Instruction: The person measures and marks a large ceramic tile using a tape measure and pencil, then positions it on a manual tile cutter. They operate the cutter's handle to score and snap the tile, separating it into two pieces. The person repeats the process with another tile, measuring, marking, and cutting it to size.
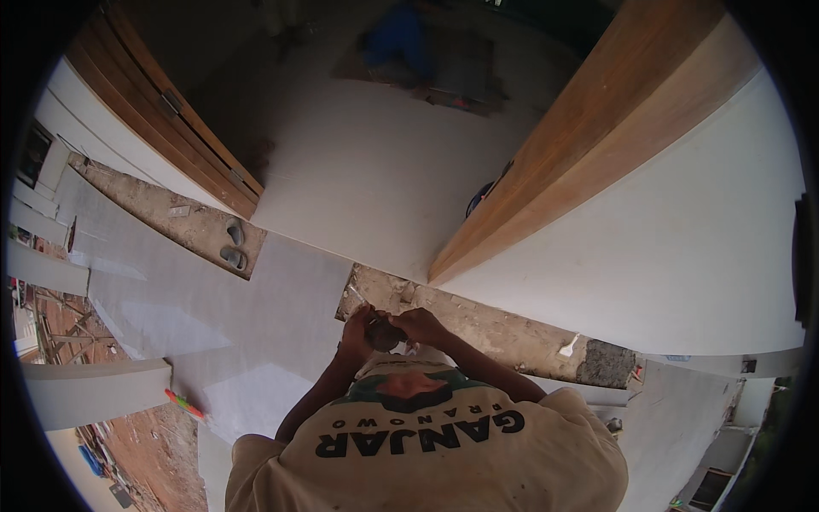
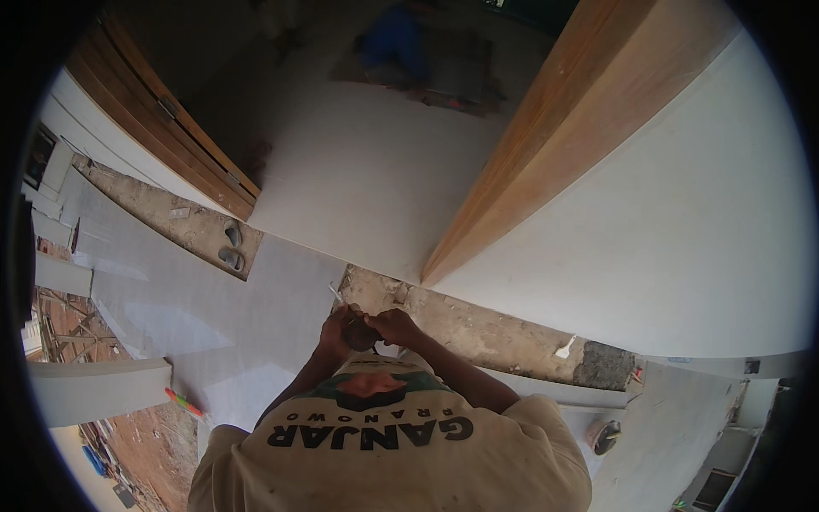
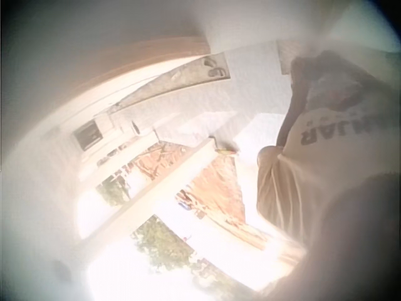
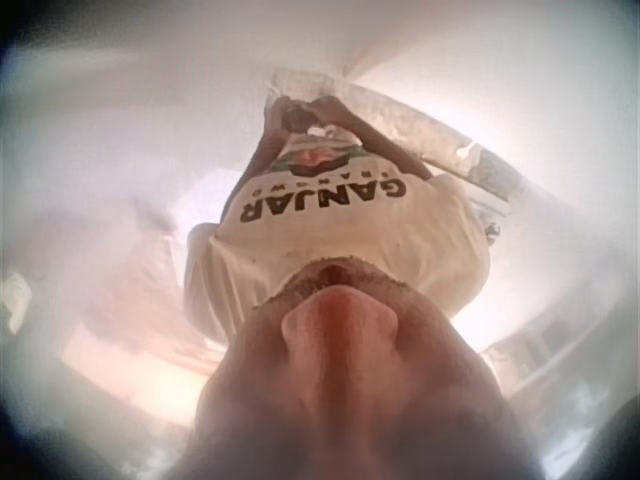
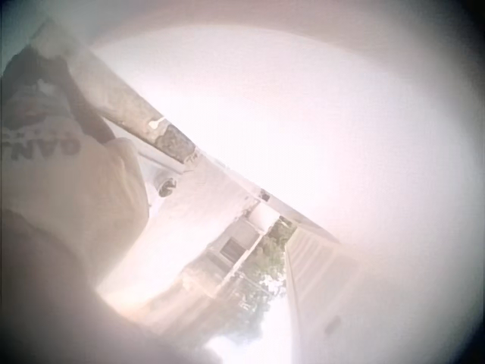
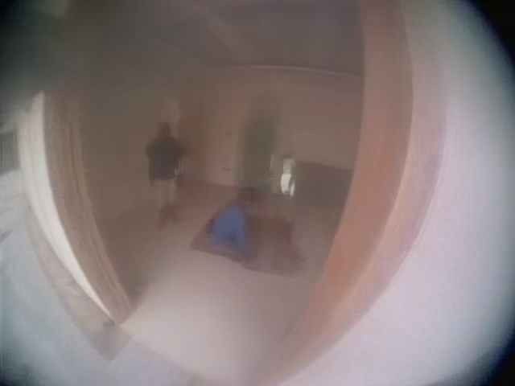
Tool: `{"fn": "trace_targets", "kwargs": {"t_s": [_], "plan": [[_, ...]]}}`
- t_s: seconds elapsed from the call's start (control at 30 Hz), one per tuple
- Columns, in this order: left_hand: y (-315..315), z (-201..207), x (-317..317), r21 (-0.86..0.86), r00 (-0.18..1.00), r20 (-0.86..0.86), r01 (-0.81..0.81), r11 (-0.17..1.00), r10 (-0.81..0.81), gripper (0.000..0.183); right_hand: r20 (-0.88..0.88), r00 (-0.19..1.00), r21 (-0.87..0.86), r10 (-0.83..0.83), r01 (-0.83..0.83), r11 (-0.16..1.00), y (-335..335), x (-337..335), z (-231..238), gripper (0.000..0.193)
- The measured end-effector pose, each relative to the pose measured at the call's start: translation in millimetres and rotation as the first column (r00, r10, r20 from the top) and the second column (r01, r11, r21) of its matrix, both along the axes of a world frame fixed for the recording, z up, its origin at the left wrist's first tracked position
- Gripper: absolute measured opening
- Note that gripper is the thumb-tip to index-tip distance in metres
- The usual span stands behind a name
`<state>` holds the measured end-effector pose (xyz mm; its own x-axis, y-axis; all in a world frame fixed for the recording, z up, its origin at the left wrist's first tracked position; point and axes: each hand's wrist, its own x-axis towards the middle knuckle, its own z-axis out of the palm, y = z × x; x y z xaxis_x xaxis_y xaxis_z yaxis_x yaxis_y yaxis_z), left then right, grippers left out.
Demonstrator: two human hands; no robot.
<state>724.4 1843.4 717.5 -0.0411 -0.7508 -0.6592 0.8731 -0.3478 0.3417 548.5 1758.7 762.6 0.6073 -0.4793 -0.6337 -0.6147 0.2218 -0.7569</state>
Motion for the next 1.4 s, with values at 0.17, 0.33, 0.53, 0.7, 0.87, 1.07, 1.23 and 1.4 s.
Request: {"fn": "trace_targets", "kwargs": {"t_s": [0.17,0.33,0.53,0.7,0.87,1.07,1.23,1.4], "plan": [[-62,-21,80,0.107,0.982,-0.186,0.054,0.993,-0.033,0.033,0.100,0.983,-0.061,-0.151,0.158,0.986,-76,51,-11,0.037],[-148,-25,171,0.120,0.956,-0.213,0.231,0.966,-0.202,0.028,0.057,0.934,-0.022,-0.352,0.353,0.935,-181,110,-32,0.032],[-265,17,246,0.166,0.863,-0.113,0.505,0.847,-0.492,0.031,0.090,0.755,0.029,-0.649,0.650,0.760,-277,152,-19,0.029],[-341,-32,269,0.018,0.695,-0.371,0.668,0.744,-0.616,0.027,0.072,0.671,0.030,-0.738,0.738,0.674,-336,146,-29,0.028],[-443,-27,241,0.125,0.655,-0.182,0.755,0.643,-0.734,0.026,-0.024,0.503,0.127,-0.864,0.859,0.496,-397,100,-75,0.028],[-588,-51,205,-0.304,0.469,-0.606,0.610,0.732,-0.643,0.025,-0.008,0.427,0.150,-0.904,0.894,0.421,-546,55,-81,0.027],[-700,28,150,0.054,0.699,-0.180,0.709,0.703,-0.692,0.026,0.099,0.486,0.037,-0.868,0.870,0.491,-704,9,-25,0.027],[-833,59,86,0.300,0.767,-0.121,0.634,0.713,-0.630,0.024,0.152,0.535,-0.075,-0.831,0.845,0.530,-861,-56,27,0.028]]}}
